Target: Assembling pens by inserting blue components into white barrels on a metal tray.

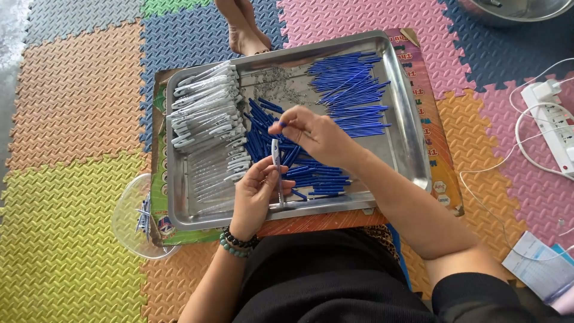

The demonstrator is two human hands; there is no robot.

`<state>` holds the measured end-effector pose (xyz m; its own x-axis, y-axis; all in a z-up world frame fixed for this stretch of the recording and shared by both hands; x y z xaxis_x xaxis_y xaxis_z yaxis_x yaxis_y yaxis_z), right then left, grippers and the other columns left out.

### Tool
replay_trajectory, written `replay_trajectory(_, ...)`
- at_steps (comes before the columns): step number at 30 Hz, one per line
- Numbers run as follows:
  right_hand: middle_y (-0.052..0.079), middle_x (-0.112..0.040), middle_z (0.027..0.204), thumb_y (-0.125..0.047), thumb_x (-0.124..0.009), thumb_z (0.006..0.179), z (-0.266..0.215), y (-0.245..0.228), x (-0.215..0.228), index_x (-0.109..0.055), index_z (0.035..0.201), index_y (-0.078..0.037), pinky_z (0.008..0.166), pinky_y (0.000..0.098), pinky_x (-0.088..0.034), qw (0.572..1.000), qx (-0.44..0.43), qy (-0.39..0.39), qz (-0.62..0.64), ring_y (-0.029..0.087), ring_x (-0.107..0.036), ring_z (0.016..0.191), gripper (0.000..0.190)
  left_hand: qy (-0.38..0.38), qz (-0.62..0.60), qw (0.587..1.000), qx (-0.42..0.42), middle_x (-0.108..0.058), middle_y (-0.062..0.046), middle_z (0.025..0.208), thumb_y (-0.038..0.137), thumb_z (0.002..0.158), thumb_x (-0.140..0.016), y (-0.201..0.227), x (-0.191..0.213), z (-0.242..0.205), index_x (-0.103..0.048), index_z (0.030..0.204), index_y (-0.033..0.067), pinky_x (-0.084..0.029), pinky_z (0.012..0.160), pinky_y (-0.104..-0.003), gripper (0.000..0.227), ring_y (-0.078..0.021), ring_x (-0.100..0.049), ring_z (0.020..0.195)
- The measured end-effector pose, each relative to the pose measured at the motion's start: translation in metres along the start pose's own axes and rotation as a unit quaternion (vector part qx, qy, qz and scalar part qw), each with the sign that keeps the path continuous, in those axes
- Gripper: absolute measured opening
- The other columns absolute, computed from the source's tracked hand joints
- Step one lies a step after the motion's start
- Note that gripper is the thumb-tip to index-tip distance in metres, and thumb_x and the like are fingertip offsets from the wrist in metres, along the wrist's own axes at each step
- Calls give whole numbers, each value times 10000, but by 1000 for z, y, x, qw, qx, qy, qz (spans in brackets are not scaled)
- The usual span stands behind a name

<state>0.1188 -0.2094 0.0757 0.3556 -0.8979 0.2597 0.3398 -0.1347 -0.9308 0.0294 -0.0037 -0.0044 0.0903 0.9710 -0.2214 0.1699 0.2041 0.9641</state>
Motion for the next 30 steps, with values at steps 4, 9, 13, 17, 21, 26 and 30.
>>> replay_trajectory(4,77,-816,1281,-192,-786,1100,3,18,7,-757,1165,-161,1029,380,-614,995,55,81,-12,241,-772,1201,77,1,-1,1000,-10,-799,-225,1241,68,1150,-568,0,0,0,-597,1540,-21,-730,873,-487,400,-362,-868,994)
replay_trajectory(9,162,-821,1091,-31,-837,1036,2,14,13,-746,1360,-110,838,296,-705,980,-16,111,166,177,-817,891,346,-11,12,1000,-7,-810,-213,1212,48,1138,-587,-3,-1,0,-631,1529,-27,-739,855,-453,401,-308,-866,954)
replay_trajectory(13,199,-838,1086,-7,-855,1011,2,28,10,-757,1314,-82,811,309,-713,979,-19,115,165,211,-850,883,328,-10,14,1000,-13,-811,-211,1204,52,1137,-591,-1,-3,-1,-642,1523,-28,-740,858,-443,398,-292,-862,947)
replay_trajectory(17,209,-836,1041,16,-844,1005,2,26,8,-750,1282,-24,761,311,-716,976,-1,105,193,212,-855,874,295,-5,12,1000,-22,-811,-206,1187,48,1133,-601,0,-3,-1,-655,1514,-31,-742,845,-423,393,-254,-847,912)
replay_trajectory(21,211,-831,1051,14,-812,1026,1,15,6,-765,1268,-16,767,345,-727,973,-3,86,216,226,-854,880,248,-2,15,1000,-24,-805,-199,1172,43,1135,-596,2,-3,-2,-661,1513,-35,-744,838,-414,392,-220,-829,884)
replay_trajectory(26,169,-813,997,0,-819,1028,4,34,6,-764,1227,-4,736,340,-733,968,-16,90,234,221,-856,873,206,-4,18,999,-32,-807,-207,1159,35,1132,-602,3,-4,-1,-666,1513,-37,-744,808,-402,393,-203,-810,842)
replay_trajectory(30,172,-829,957,-7,-842,1018,3,34,11,-803,1169,-1,743,338,-734,971,-34,96,216,224,-854,835,157,-10,20,999,-43,-816,-215,1146,28,1129,-614,2,-4,-1,-674,1509,-36,-739,774,-391,390,-190,-792,801)
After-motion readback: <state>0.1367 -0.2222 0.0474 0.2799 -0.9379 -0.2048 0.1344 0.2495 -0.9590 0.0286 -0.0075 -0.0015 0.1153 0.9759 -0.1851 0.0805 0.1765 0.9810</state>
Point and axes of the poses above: each hand's wrist, its own z-axis towards the middle knuckle, its own x-axis out of the back of the hand, y = z × x, the point moved 3 cm from there along z, towards the middle knuckle
